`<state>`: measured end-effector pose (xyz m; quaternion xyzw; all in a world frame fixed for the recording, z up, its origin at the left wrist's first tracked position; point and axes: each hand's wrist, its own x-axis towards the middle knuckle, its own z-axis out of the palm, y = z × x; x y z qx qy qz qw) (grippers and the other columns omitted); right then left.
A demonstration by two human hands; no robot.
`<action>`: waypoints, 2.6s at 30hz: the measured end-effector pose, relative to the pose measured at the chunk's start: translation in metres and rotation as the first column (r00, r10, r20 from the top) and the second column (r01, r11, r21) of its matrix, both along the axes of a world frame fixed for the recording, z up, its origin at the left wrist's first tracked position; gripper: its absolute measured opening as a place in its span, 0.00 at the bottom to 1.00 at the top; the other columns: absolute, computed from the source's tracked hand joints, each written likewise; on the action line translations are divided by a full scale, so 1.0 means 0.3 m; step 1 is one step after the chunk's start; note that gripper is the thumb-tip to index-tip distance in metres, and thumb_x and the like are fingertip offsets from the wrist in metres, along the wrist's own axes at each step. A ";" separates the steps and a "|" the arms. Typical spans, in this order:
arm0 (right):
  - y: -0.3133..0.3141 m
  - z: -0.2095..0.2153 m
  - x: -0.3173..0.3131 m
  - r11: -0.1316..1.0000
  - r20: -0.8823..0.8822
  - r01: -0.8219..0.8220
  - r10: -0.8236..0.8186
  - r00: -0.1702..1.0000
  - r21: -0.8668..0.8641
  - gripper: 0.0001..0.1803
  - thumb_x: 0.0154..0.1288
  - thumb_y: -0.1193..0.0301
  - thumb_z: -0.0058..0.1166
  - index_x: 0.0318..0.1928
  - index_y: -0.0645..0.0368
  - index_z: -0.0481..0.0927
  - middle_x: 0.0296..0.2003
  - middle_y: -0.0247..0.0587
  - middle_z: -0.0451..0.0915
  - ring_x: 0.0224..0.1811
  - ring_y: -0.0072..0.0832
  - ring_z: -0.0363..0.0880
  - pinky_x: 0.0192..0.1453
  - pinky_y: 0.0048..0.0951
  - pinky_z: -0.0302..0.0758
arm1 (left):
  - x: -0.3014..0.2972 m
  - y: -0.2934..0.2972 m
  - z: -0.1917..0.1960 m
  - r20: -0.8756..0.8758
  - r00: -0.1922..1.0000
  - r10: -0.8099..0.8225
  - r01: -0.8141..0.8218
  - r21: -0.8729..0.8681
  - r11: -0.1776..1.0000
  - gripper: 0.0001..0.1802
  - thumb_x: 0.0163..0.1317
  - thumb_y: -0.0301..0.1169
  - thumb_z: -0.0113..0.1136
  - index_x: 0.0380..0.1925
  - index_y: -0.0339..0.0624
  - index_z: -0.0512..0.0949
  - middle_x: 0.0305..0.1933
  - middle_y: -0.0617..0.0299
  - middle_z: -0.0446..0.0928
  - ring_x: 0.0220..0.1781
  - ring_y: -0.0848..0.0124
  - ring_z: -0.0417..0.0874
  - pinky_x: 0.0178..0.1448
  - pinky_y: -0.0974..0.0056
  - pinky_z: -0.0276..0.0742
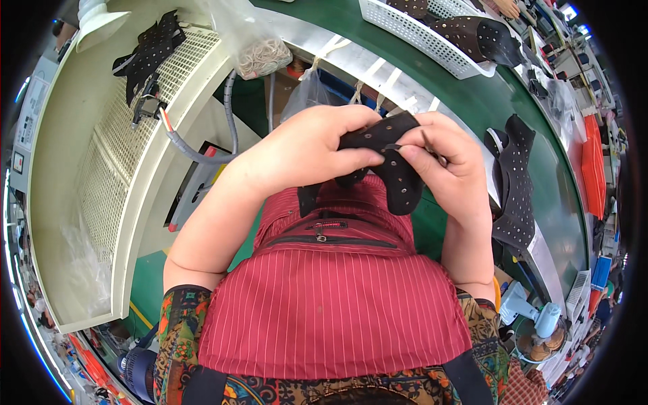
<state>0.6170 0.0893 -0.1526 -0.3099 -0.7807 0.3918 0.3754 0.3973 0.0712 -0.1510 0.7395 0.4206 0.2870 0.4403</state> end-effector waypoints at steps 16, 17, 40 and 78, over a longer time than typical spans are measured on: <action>0.007 -0.141 0.201 0.793 -0.481 0.161 -0.502 0.718 -0.588 0.06 0.59 0.75 0.59 0.35 0.64 0.78 0.36 0.41 0.76 0.20 0.15 0.65 0.21 0.14 0.60 | -0.077 0.098 -0.442 0.047 0.986 0.161 -0.143 -0.269 0.952 0.34 0.53 0.30 0.64 0.62 0.42 0.66 0.62 0.55 0.69 0.66 0.65 0.67 0.70 0.62 0.59; 0.019 -0.143 0.211 0.819 -0.431 0.167 -0.448 0.783 -0.548 0.05 0.64 0.71 0.55 0.36 0.57 0.73 0.35 0.29 0.73 0.17 0.13 0.61 0.21 0.16 0.59 | -0.064 0.117 -0.443 0.043 0.997 0.062 -0.045 -0.322 0.946 0.42 0.50 0.30 0.65 0.67 0.42 0.59 0.68 0.53 0.62 0.71 0.64 0.59 0.73 0.62 0.52; -0.016 -0.261 0.280 0.490 -0.428 0.039 -0.795 0.430 -0.871 0.03 0.65 0.72 0.54 0.36 0.56 0.73 0.35 0.31 0.73 0.18 0.17 0.62 0.25 0.22 0.62 | 0.063 0.300 -0.243 0.390 0.739 0.549 -0.608 0.034 0.794 0.11 0.68 0.29 0.52 0.46 0.35 0.75 0.38 0.65 0.79 0.40 0.77 0.77 0.46 0.70 0.74; 0.169 -0.435 0.291 0.678 0.540 0.725 -0.659 0.524 0.124 0.08 0.58 0.79 0.51 0.39 0.59 0.74 0.53 0.41 0.77 0.45 0.43 0.80 0.44 0.39 0.78 | 0.351 0.450 -0.379 -0.767 0.590 0.251 0.227 0.456 0.861 0.27 0.56 0.42 0.61 0.54 0.42 0.73 0.49 0.58 0.73 0.53 0.62 0.75 0.57 0.53 0.69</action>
